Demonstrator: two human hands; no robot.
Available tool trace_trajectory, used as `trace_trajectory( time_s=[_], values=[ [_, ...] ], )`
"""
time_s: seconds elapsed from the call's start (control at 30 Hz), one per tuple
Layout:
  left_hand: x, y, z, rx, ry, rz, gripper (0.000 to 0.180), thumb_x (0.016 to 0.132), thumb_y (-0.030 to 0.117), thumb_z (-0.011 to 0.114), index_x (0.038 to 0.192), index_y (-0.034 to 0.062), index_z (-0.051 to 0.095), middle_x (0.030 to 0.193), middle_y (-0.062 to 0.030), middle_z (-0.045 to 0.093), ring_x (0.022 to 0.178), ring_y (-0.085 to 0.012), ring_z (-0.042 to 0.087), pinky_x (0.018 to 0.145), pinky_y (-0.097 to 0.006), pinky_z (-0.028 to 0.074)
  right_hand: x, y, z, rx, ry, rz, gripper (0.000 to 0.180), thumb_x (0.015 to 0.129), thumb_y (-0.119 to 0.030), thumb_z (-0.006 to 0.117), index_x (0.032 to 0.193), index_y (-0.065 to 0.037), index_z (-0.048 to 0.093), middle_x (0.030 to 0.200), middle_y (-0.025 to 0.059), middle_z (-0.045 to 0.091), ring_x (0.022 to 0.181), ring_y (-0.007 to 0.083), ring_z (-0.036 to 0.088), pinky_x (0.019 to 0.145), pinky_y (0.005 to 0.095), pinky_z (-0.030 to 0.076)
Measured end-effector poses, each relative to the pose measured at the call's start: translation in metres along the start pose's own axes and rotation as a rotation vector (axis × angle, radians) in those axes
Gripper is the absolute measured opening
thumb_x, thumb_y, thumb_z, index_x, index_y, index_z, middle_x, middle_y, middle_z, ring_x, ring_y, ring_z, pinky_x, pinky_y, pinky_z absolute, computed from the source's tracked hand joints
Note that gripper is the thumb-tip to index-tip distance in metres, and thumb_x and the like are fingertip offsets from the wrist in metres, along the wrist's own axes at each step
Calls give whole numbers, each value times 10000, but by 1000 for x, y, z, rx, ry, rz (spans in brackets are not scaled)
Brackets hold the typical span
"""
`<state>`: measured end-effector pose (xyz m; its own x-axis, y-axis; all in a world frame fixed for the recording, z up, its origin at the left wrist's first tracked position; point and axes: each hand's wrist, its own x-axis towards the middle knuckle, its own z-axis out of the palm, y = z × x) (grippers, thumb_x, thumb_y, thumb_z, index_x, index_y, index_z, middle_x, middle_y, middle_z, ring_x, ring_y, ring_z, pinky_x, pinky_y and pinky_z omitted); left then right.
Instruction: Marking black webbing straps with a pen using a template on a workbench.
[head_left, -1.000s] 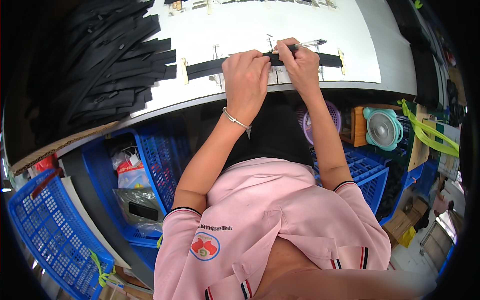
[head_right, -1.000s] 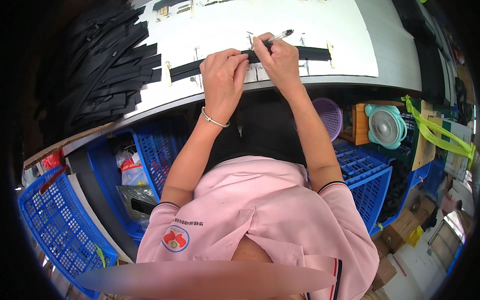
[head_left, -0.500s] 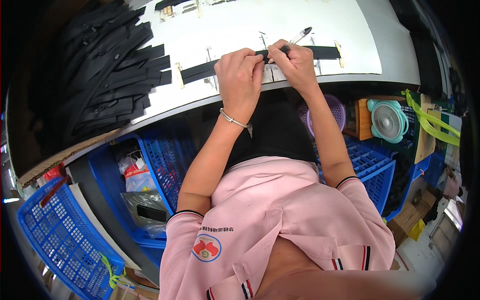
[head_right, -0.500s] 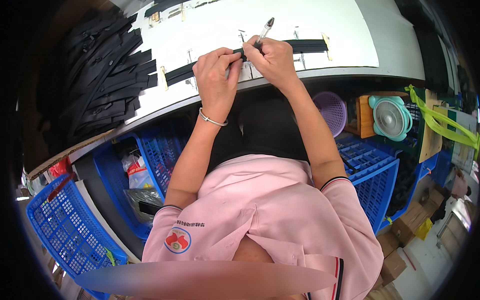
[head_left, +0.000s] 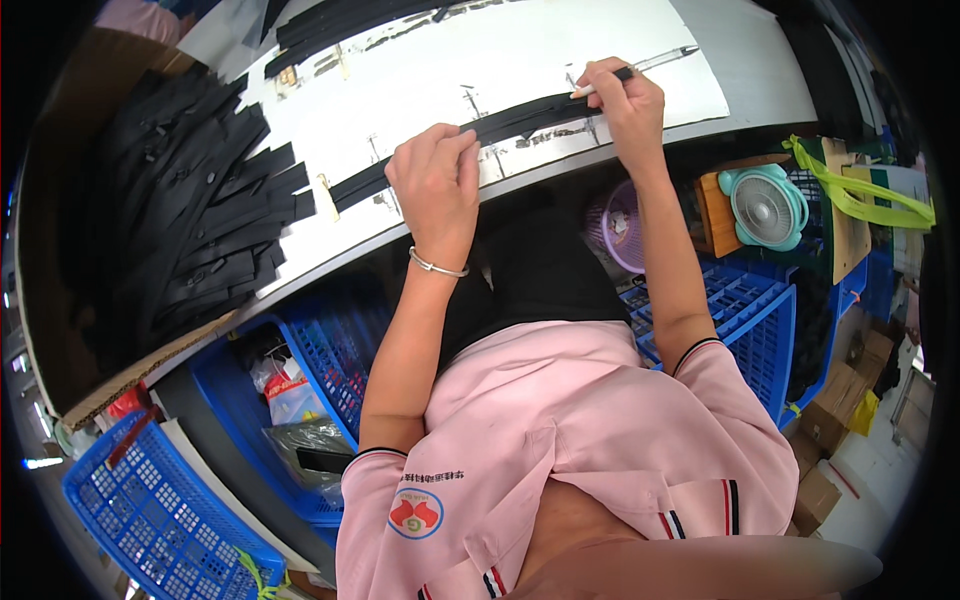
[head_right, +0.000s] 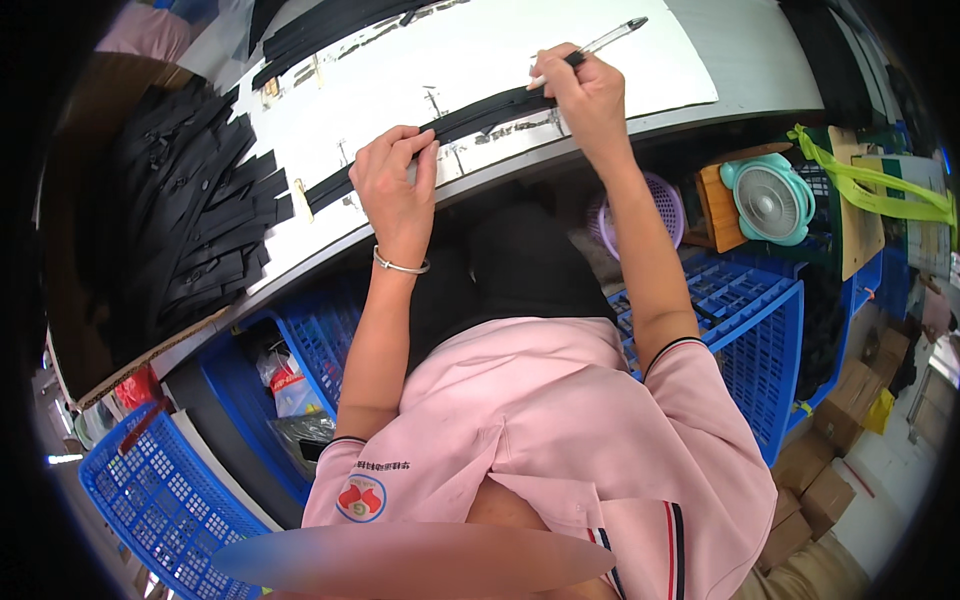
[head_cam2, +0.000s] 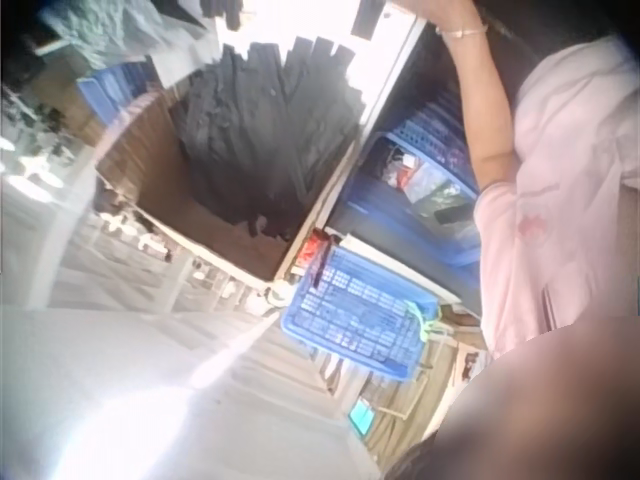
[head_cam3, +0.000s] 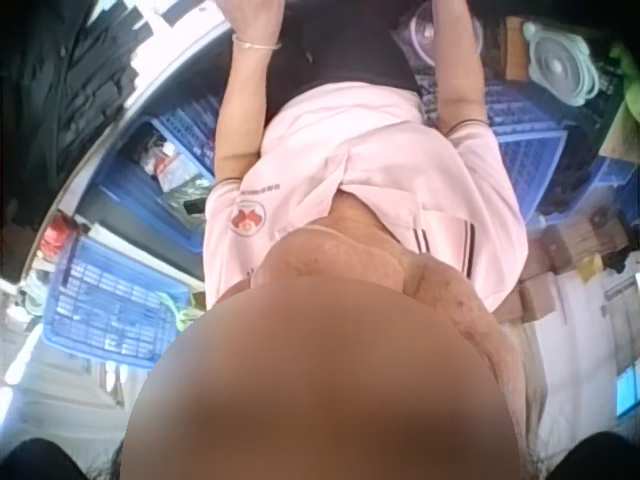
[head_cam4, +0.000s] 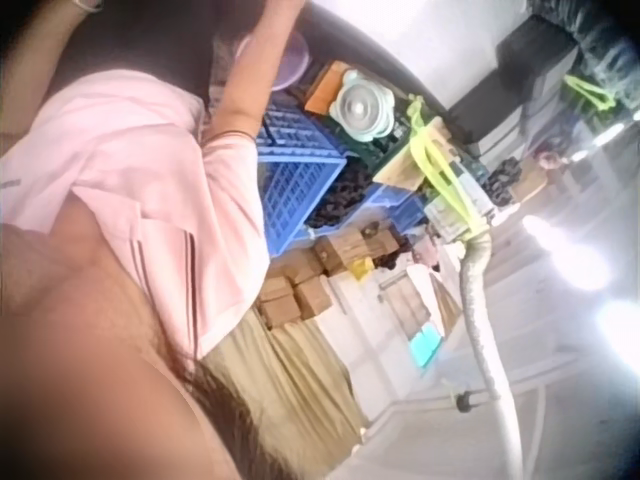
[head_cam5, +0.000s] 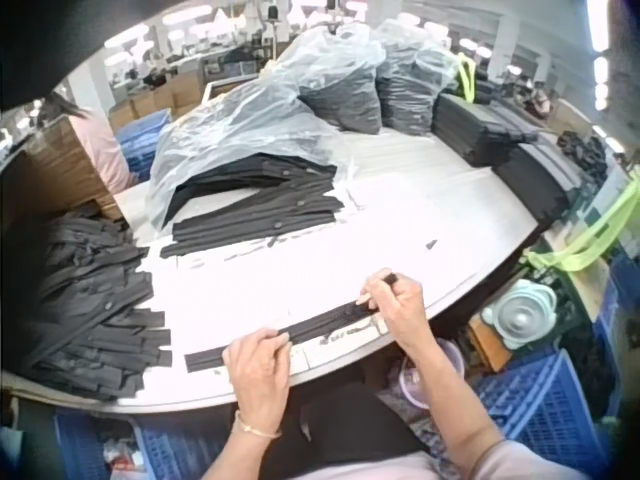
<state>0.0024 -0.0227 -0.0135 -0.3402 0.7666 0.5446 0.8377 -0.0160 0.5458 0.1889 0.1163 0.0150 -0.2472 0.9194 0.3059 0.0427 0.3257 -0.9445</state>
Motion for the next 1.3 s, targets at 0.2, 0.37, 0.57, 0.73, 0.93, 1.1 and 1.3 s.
trace_trajectory(
  time_s=[0.2,0.37,0.57,0.73,0.93,1.1,1.3],
  values=[
    [4,10,5,-28,-33,-10,119,848,92,761,965,82,742,1054,-38,704,1012,-246,618,921,-380,425,8,26,-22,-141,-1,69,231,977,-191,651,842,-20,728,681,-7,637,636,31,526,567,203,396],
    [22,40,36,-199,-64,30,130,849,101,765,973,64,754,1057,-62,713,1027,-268,635,924,-381,454,8,31,-17,-126,25,54,233,979,-191,652,837,-21,726,630,-26,593,576,22,489,522,204,375],
    [37,57,76,-193,-84,126,117,833,101,767,945,73,757,1024,-45,712,1009,-264,623,922,-389,438,8,30,-16,-130,2,69,226,972,-180,660,848,1,716,611,-35,582,578,16,469,514,224,385],
    [36,59,79,-164,-90,124,109,820,96,769,926,77,757,1016,-38,710,1015,-258,620,930,-391,430,8,28,-17,-240,-21,53,238,975,-196,653,854,-2,716,614,-1,611,574,40,497,523,247,416],
    [36,59,78,-157,-103,127,102,819,91,769,920,79,759,1041,-33,715,1038,-252,620,936,-388,435,6,29,-19,-138,-1,11,250,975,-195,645,840,5,711,632,29,647,574,69,539,545,259,440],
    [36,59,77,-154,-124,124,102,823,101,773,923,87,761,1056,-35,717,1041,-253,622,941,-385,438,3,32,-27,-110,-108,80,244,975,-142,640,789,13,669,696,-10,633,670,58,572,620,233,460],
    [37,60,77,-183,-119,167,107,818,86,754,923,77,733,1061,-53,688,1039,-276,606,941,-419,428,2,32,-26,-237,-116,-23,224,952,-153,658,832,33,692,697,43,678,627,80,598,582,254,476]
  ],
)
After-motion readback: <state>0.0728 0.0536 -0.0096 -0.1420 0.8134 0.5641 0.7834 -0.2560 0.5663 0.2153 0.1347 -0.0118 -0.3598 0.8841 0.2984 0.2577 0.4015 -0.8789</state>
